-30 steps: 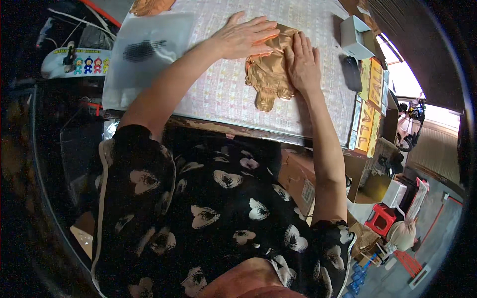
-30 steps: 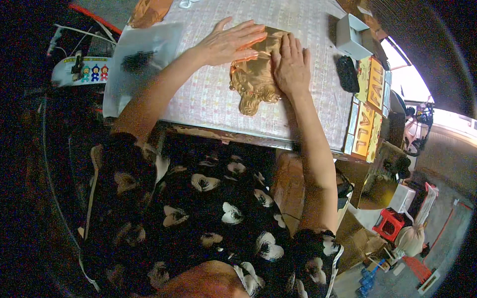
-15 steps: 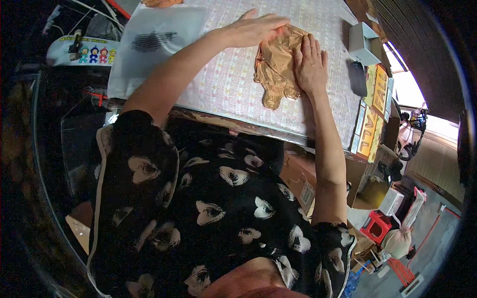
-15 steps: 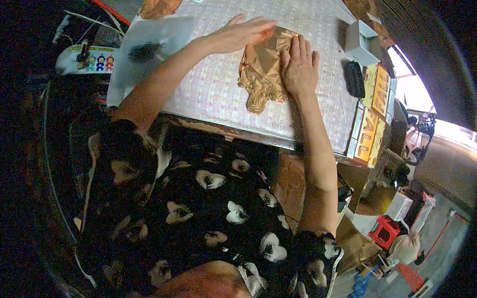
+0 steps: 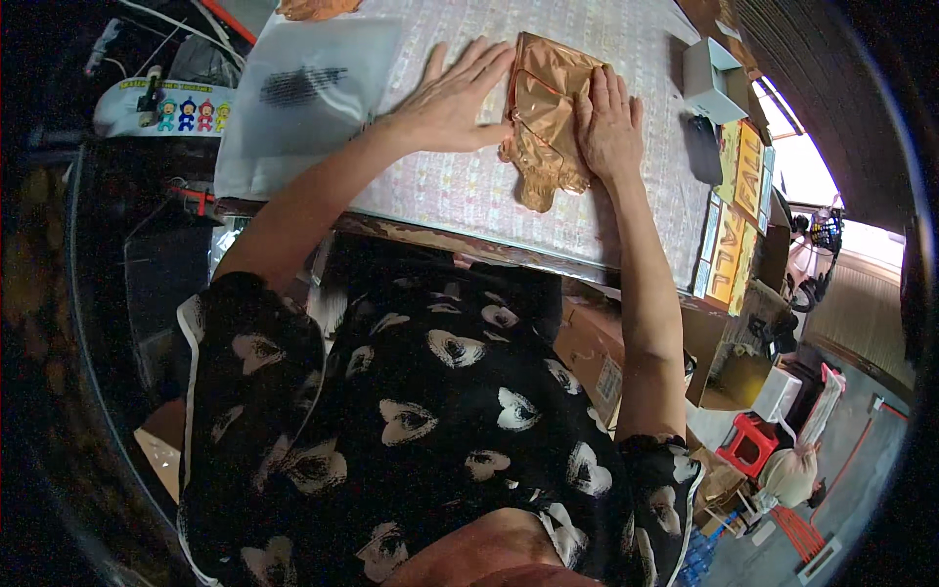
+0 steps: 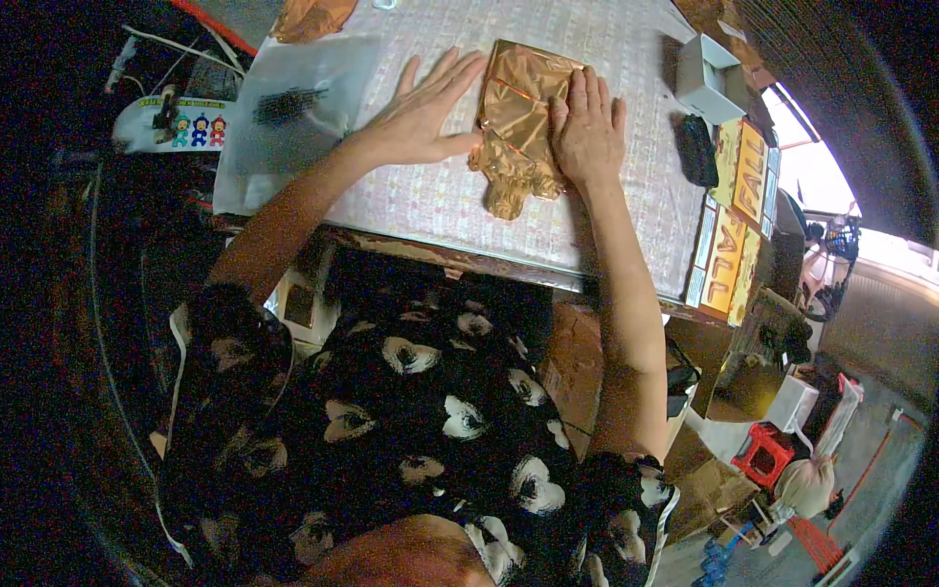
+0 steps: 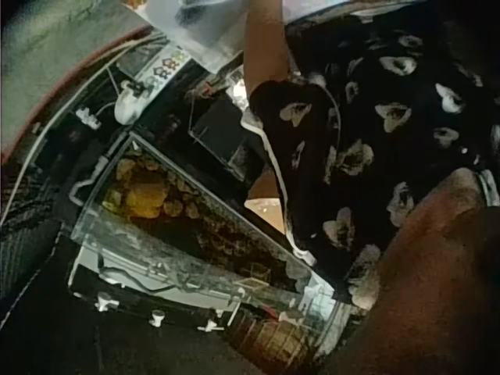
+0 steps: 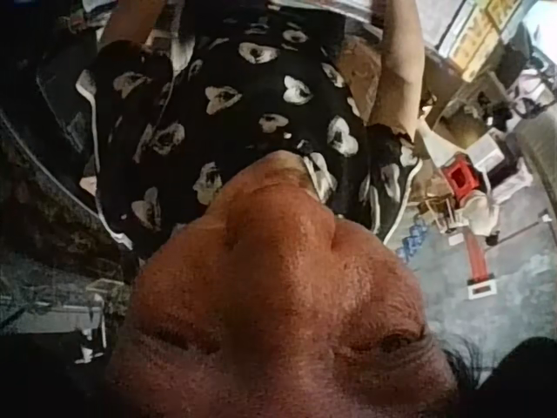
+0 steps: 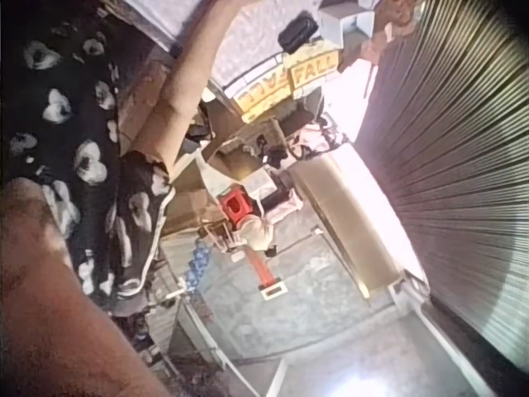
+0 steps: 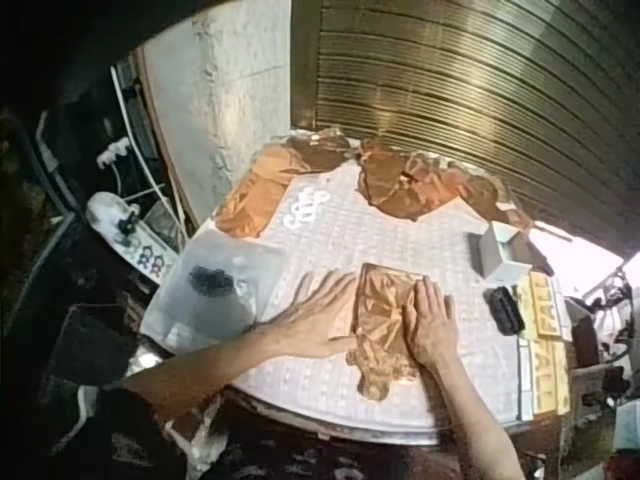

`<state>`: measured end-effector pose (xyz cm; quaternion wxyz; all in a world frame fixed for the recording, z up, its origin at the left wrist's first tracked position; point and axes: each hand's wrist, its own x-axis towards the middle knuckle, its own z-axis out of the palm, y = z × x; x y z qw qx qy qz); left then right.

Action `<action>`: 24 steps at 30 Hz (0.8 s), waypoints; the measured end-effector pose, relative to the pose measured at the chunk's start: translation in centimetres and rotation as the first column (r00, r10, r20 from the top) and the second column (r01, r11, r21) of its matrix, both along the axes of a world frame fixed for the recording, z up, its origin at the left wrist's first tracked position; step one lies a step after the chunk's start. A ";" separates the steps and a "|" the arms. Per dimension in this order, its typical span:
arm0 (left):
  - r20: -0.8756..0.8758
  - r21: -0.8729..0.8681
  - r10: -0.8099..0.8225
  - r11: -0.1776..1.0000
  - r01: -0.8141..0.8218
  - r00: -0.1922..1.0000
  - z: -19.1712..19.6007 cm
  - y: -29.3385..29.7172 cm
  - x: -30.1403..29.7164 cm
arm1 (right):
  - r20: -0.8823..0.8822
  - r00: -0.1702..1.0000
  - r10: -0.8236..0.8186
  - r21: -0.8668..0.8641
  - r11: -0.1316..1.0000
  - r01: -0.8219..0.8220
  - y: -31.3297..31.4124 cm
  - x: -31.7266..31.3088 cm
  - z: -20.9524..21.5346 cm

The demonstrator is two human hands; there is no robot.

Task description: Folding foil balloons and preparing them for packaging on a workbench.

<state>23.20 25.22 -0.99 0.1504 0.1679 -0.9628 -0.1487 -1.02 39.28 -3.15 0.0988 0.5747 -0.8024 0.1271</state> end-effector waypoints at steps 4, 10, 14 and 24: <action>0.015 0.054 -0.055 0.997 0.054 0.998 1.6 -0.9 -0.4 | -0.014 1.000 -0.006 -0.007 1.000 0.006 0.1 -0.3 -0.4; 0.020 -0.081 -0.116 0.990 0.117 0.993 0.6 -2.7 -4.3 | -0.018 1.000 -0.002 -0.013 1.000 0.002 0.1 0.1 -0.1; 0.085 -0.125 -0.131 0.982 0.141 0.988 0.1 -2.5 -4.4 | -0.043 0.999 -0.020 -0.011 1.000 0.020 0.1 -0.1 -0.6; 0.125 -0.188 -0.151 0.967 0.173 0.981 -0.4 -2.6 -3.9 | 0.172 0.982 0.072 -0.091 0.994 -0.057 1.9 -2.0 1.2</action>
